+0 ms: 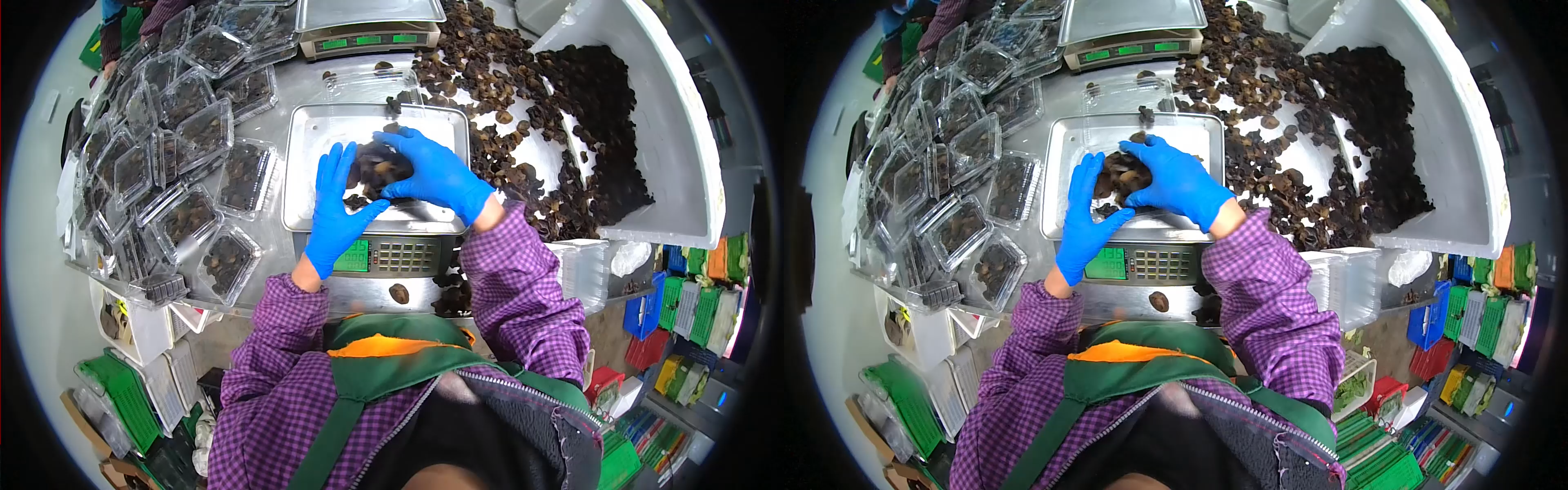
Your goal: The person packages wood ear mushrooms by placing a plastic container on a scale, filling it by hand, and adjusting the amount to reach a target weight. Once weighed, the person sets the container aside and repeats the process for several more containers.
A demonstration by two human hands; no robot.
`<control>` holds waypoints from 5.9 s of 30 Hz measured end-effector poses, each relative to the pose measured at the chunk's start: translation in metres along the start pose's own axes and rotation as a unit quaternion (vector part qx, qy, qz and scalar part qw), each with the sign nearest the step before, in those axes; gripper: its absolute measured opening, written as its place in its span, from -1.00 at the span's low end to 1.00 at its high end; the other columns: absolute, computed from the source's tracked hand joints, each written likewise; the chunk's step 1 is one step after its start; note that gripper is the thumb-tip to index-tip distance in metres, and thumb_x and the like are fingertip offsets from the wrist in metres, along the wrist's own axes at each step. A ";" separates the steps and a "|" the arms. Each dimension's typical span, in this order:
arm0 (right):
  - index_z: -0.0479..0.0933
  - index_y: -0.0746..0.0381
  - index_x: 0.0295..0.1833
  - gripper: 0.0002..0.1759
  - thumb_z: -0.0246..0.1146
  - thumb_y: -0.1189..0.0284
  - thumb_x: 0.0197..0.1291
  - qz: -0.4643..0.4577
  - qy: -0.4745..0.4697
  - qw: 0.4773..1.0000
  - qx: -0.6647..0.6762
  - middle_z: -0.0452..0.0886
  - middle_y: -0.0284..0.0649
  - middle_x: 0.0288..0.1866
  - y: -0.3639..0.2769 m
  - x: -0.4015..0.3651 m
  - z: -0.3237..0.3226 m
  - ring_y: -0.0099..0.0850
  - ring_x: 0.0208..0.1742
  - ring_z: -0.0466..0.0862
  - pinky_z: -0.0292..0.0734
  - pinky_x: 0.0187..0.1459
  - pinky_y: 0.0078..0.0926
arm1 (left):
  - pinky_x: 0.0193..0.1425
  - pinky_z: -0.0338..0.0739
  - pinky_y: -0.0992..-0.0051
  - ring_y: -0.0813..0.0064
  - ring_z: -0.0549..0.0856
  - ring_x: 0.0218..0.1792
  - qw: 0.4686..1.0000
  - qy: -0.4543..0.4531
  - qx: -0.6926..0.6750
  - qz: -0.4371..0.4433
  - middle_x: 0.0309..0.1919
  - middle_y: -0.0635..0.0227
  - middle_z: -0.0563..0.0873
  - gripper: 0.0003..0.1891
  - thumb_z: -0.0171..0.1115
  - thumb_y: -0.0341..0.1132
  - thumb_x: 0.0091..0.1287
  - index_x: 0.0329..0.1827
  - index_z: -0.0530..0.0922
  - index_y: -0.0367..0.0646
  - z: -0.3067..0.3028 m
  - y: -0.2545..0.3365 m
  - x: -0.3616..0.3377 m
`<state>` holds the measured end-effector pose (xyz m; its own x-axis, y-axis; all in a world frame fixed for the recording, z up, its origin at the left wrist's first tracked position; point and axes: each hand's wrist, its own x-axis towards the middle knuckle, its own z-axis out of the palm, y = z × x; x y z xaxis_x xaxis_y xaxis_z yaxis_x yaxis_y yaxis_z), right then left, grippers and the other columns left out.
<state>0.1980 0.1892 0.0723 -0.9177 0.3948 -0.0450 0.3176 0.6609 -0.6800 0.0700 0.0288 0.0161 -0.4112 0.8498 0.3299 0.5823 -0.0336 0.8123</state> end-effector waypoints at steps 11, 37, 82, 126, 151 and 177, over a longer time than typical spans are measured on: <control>0.54 0.09 0.21 -0.56 0.19 0.59 0.19 0.172 0.249 0.953 0.009 0.66 -0.16 0.04 0.083 -0.086 -0.012 -0.31 -0.08 0.71 0.59 -0.04 -0.41 | 0.43 0.29 0.34 0.28 0.42 0.35 0.986 0.089 -0.116 -0.086 0.35 0.17 0.42 -0.51 0.33 -0.50 0.21 0.25 0.53 -0.11 -0.021 -0.024 -0.012; 0.42 -0.04 0.34 -0.35 0.30 0.58 0.10 0.110 0.232 0.966 0.010 0.55 -0.17 0.21 0.054 -0.082 -0.002 -0.27 0.16 0.61 0.53 0.15 -0.36 | 0.37 0.33 0.31 0.26 0.44 0.34 0.992 0.045 -0.054 -0.107 0.36 0.12 0.41 -0.59 0.39 -0.36 0.18 0.14 0.63 -0.05 -0.025 -0.031 -0.012; 0.45 0.13 0.25 -0.47 0.33 0.52 0.12 0.030 0.307 0.950 0.044 0.54 -0.18 0.03 0.029 0.044 -0.010 -0.29 -0.07 0.64 0.56 -0.06 -0.44 | 0.00 0.53 0.56 0.59 0.61 -0.03 0.940 -0.047 -0.300 -0.154 0.00 0.29 0.69 -0.52 0.02 -0.57 0.33 0.35 0.39 -0.22 0.025 -0.050 0.111; 0.47 0.25 0.26 -0.63 0.13 0.51 0.36 0.169 0.269 0.850 0.421 0.58 -0.17 0.14 0.003 -0.098 0.016 -0.49 0.05 0.59 0.63 -0.04 -0.53 | 0.11 0.47 0.52 0.45 0.60 0.08 0.869 -0.019 -0.384 -0.313 0.11 0.24 0.61 -0.47 0.15 -0.13 0.41 0.36 0.37 -0.20 -0.005 -0.063 0.101; 0.42 0.43 0.16 -0.61 0.21 0.51 0.25 0.316 0.244 0.794 0.458 0.64 -0.23 -0.34 0.039 -0.089 0.062 -0.52 -0.42 0.65 0.58 -0.45 -0.59 | -0.14 0.57 0.57 0.61 0.64 -0.19 0.917 -0.063 -0.236 -0.315 0.21 0.14 0.55 -0.29 0.16 -0.59 0.19 0.47 0.22 -0.24 -0.025 -0.003 -0.016; 0.60 0.37 0.09 -0.58 0.35 0.31 0.22 0.447 0.287 0.798 0.285 0.69 -0.23 -0.10 0.081 -0.341 0.034 -0.51 -0.14 0.62 0.52 -0.05 -0.54 | 0.21 0.39 0.53 0.50 0.59 0.13 0.938 0.021 -0.253 -0.236 0.21 0.24 0.59 -0.54 0.15 -0.28 0.41 0.34 0.42 -0.24 -0.069 0.016 -0.046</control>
<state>0.5288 0.0864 0.0073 -0.0718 0.8814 -0.4668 0.4737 -0.3817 -0.7937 0.0495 -0.0469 0.0474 -0.5729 0.8116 -0.1143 -0.0742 0.0875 0.9934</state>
